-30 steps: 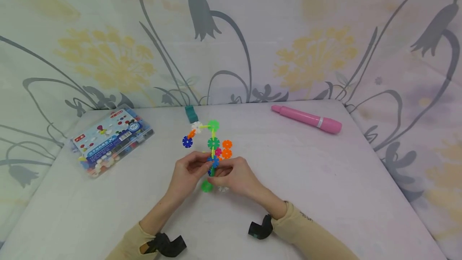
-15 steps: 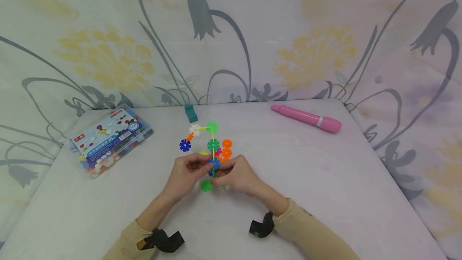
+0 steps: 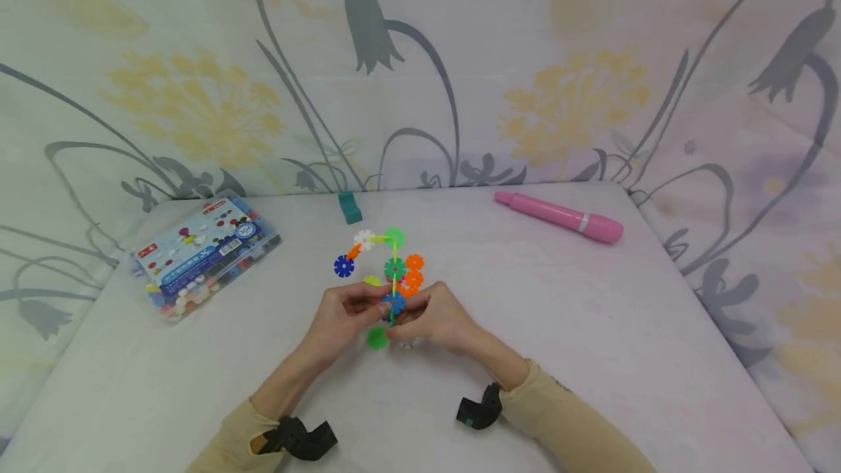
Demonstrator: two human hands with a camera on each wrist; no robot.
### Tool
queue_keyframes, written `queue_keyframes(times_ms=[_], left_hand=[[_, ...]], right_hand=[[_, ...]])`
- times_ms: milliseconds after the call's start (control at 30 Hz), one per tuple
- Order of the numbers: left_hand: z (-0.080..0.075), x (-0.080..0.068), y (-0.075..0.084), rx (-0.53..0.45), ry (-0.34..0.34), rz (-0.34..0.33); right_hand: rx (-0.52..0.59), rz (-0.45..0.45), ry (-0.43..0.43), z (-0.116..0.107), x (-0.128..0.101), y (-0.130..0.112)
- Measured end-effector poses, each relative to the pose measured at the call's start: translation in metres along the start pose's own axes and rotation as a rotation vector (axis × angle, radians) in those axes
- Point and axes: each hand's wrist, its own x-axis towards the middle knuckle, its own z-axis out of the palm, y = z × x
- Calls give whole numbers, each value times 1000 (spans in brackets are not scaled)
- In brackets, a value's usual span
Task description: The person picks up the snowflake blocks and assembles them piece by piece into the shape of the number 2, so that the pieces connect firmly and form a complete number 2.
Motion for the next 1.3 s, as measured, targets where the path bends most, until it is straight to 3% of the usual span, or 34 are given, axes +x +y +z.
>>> queue_keyframes(times_ms=[233, 400, 567, 733, 967, 1133, 1300], left_hand=[[2, 0, 0, 74, 13, 22], [2, -1, -2, 127, 57, 39], [2, -2, -3, 116, 75, 51], [3, -1, -4, 78, 25, 62], [3, -1, -2, 3, -84, 25], [4, -1, 0, 15, -50, 23], [0, 1, 0, 71, 19, 31]], right_hand=[[-109, 10, -88, -10, 0, -2], [-162, -6, 0, -16, 2, -4], [-136, -41, 40, -17, 2, -5], [-92, -56, 80, -17, 1, -6], [-23, -38, 108, -20, 1, -9], [-32, -35, 81, -24, 2, -10], [-165, -54, 118, -39, 3, -15]])
